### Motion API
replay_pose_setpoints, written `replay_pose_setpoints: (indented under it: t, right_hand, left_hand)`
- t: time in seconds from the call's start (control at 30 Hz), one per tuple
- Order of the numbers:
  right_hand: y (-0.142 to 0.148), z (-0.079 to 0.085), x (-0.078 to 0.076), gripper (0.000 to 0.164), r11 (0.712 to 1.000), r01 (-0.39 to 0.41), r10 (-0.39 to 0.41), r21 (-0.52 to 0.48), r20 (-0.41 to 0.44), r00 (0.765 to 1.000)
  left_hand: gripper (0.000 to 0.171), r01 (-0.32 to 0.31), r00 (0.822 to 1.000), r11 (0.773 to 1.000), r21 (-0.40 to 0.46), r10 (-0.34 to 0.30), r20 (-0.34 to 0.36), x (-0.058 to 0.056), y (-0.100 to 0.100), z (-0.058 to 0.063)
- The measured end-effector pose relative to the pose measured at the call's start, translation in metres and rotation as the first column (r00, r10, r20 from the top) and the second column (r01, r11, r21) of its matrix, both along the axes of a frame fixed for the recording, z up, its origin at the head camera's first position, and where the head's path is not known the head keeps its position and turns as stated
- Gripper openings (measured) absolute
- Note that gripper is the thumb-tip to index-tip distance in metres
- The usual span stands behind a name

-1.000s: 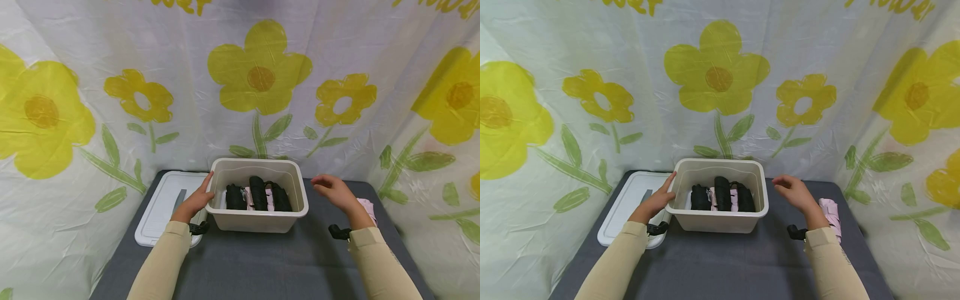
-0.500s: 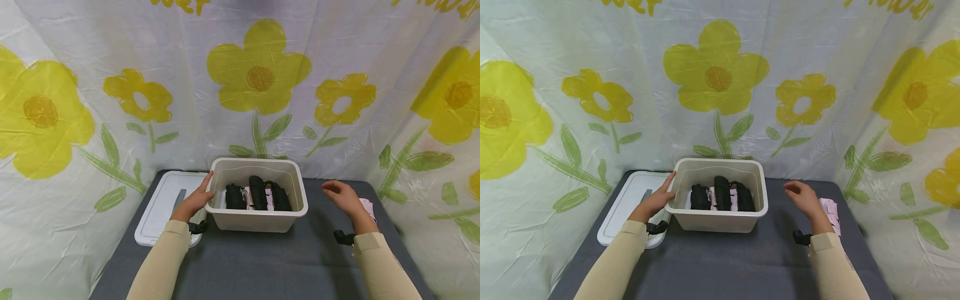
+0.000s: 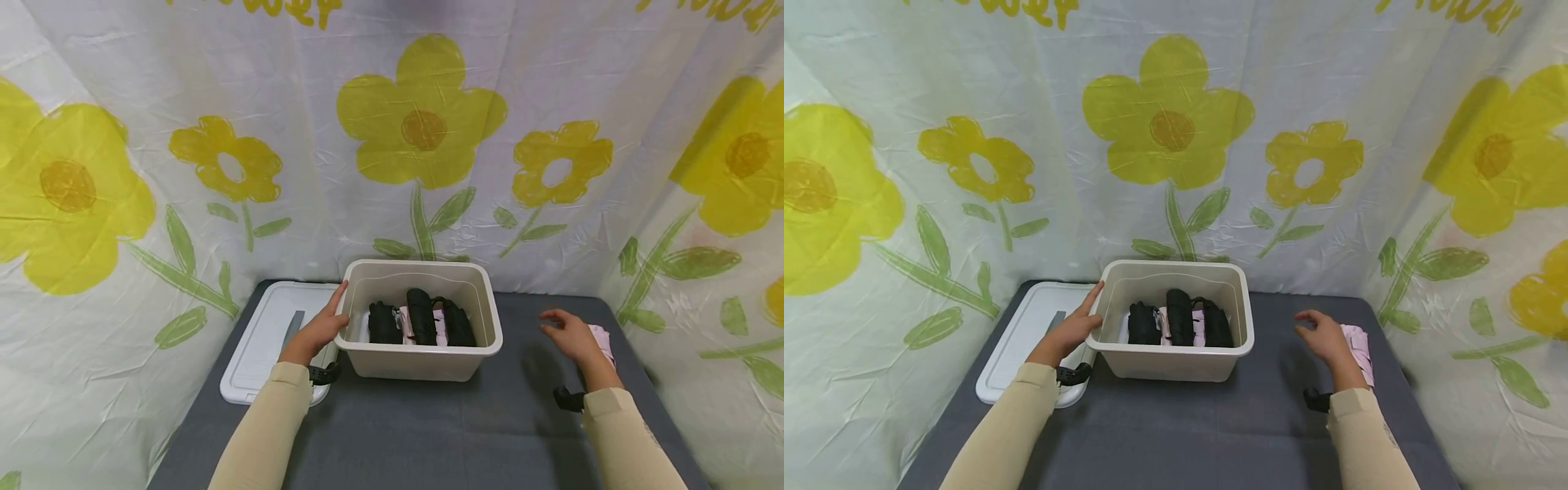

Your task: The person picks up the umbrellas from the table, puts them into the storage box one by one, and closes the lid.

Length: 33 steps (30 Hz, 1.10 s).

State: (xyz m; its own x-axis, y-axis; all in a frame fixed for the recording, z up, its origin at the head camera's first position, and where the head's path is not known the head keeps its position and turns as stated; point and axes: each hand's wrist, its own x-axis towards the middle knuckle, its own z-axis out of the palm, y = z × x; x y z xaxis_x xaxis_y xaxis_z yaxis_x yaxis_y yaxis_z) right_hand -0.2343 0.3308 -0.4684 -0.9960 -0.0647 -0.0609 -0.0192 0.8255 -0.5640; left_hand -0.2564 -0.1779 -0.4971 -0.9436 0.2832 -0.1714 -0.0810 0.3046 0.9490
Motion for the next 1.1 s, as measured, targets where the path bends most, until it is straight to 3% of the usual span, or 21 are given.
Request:
replay_pose_setpoints:
  t: [0.27, 0.33, 0.5, 0.63, 0.9, 1.1]
  right_hand:
    - [0.011, -0.014, 0.004, 0.044, 0.999, 0.023, -0.023, 0.032, 0.01, 1.0]
    - [0.014, -0.018, 0.005, 0.044, 0.999, 0.029, -0.03, 0.044, 0.013, 0.999]
    - [0.023, -0.029, 0.002, 0.044, 0.996, 0.038, -0.036, 0.077, -0.021, 0.999]
    - [0.03, -0.033, 0.001, 0.045, 0.995, 0.046, -0.041, 0.091, -0.049, 0.998]
    - [0.042, -0.041, 0.002, 0.046, 0.994, 0.049, -0.041, 0.096, -0.077, 0.996]
    - [0.049, -0.048, 0.004, 0.048, 0.991, 0.075, -0.069, 0.114, -0.051, 0.996]
  left_hand:
    - [0.087, -0.019, 1.0, 1.0, -0.005, 0.019, 0.003, -0.003, 0.0, -0.005]
    - [0.087, -0.011, 1.0, 1.0, -0.007, 0.011, 0.007, 0.0, 0.0, 0.001]
    - [0.087, -0.017, 1.0, 1.0, -0.024, 0.017, 0.005, 0.0, 0.001, 0.002]
    - [0.087, -0.045, 0.999, 0.998, -0.039, 0.045, -0.014, -0.004, 0.002, -0.006]
    - [0.087, -0.056, 0.998, 0.998, -0.044, 0.055, -0.016, -0.002, 0.004, -0.008]
    - [0.086, -0.055, 0.998, 0.997, -0.053, 0.053, -0.028, -0.002, 0.003, -0.007]
